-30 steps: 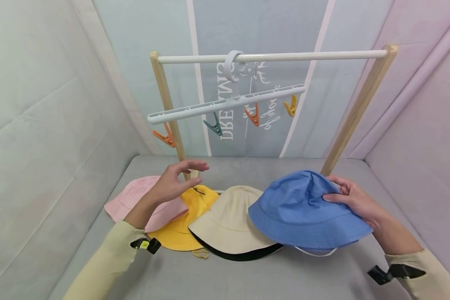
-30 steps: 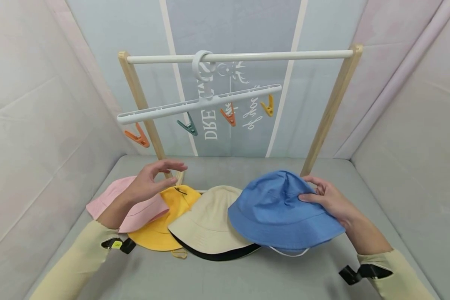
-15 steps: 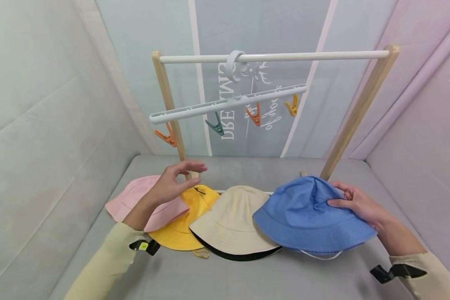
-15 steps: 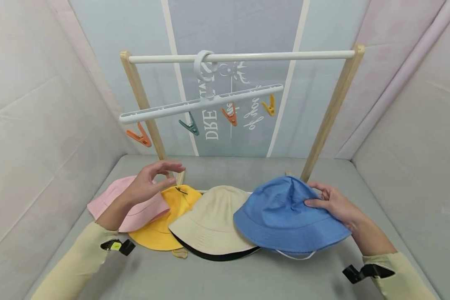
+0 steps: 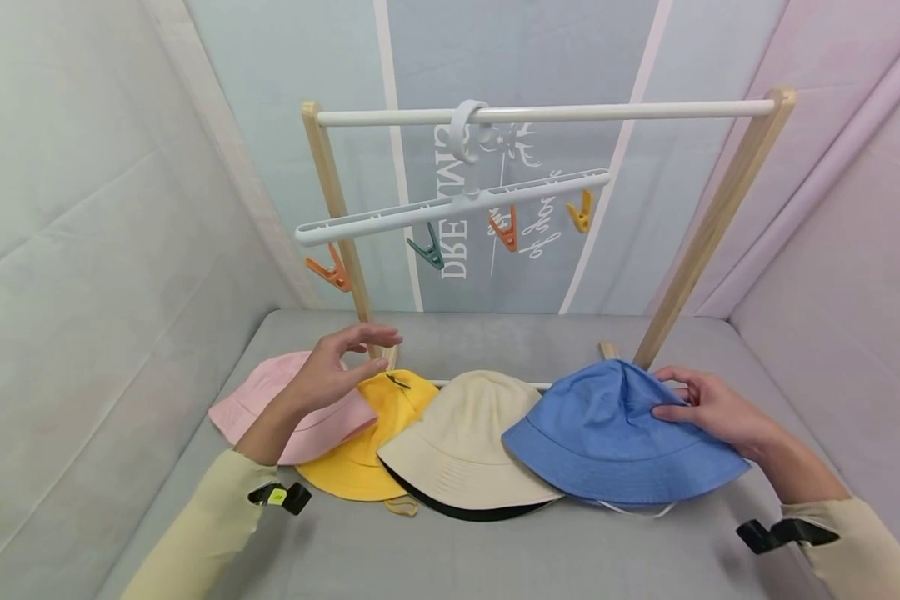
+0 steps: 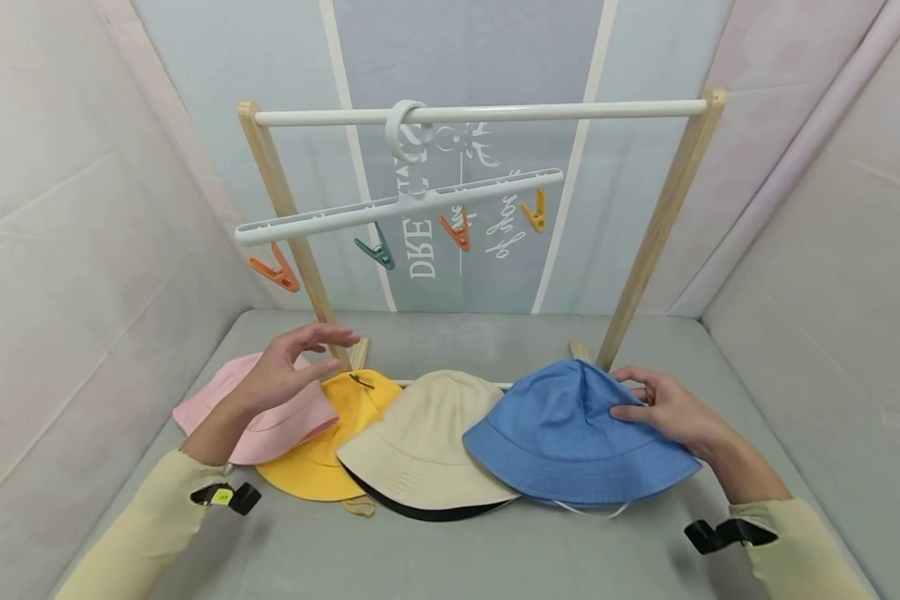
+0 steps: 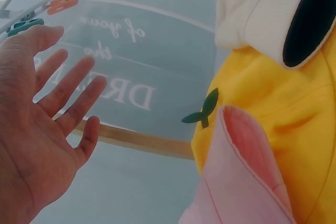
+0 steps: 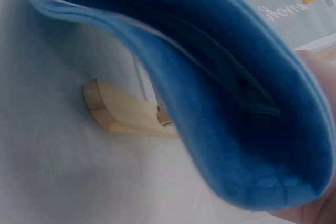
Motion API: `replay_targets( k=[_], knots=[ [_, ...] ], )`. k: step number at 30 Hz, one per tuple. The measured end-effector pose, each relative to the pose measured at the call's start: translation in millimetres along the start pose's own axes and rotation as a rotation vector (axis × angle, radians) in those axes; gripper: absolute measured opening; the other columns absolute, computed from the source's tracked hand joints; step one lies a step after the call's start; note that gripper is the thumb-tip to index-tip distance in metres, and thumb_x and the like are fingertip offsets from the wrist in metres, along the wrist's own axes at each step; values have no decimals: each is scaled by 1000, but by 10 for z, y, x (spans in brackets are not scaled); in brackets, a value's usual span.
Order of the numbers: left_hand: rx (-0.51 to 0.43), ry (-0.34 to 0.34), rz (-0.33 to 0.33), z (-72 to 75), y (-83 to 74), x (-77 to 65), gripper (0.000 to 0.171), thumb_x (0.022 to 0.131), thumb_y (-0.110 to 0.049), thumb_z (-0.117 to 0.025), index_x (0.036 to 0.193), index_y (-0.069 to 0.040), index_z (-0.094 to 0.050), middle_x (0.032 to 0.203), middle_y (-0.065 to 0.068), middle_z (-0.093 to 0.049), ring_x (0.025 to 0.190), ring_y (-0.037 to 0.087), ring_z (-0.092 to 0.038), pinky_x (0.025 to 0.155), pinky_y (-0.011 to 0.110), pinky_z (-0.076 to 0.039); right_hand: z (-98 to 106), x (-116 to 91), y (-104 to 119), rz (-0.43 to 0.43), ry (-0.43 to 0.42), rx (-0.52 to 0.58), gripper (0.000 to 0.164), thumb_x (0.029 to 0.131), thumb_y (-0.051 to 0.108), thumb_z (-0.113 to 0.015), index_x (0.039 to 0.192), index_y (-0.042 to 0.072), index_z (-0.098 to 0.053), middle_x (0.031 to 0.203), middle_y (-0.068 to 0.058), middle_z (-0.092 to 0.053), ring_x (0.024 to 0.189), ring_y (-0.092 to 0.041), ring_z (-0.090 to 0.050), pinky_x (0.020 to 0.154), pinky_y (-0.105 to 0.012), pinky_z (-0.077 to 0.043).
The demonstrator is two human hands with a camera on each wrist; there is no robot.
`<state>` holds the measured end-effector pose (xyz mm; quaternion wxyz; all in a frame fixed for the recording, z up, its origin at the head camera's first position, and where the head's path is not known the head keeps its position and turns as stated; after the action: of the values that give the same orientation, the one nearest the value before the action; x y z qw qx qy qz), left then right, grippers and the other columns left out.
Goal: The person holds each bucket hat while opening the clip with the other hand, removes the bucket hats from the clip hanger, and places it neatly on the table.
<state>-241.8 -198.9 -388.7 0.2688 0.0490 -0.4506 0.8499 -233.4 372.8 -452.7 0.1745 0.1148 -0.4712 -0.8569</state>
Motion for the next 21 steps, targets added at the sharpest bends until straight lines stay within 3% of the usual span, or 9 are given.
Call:
replay_targets(
  k=[8,15,21],
  knots=[
    [24,-1,1,17,41,-68,40,108,-12,-73,148,-13,-70,147,9,-78,137,32,-71,113,51,-51,-61,75,-97,-59,20,-21,40,105,5,-76,139,-7,-60,95,3,-83,83,-3,-71,73,-23,-54],
    [30,-19,24,55,66,-148,39,106,-9,-74,145,-15,-73,147,9,-78,137,30,-70,113,52,-51,-83,103,-138,-119,36,-104,44,105,7,-76,142,-10,-59,116,-15,-85,91,0,-70,78,-23,-54],
    [66,-23,38,112,103,-223,37,106,-12,-75,143,-14,-73,147,8,-78,137,31,-71,112,53,-52,-84,141,-118,-133,22,-167,44,103,10,-79,140,-8,-62,123,-22,-83,95,-1,-71,80,-23,-55]
  ],
)
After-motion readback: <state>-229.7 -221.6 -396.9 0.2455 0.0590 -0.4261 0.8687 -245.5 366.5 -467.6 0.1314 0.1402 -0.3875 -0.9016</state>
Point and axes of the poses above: each hand's wrist, its own x-axis towards the middle knuckle, its own z-axis out of the back of the hand, y = z × x, the point moved 3 cm from there along x, towards the middle knuckle
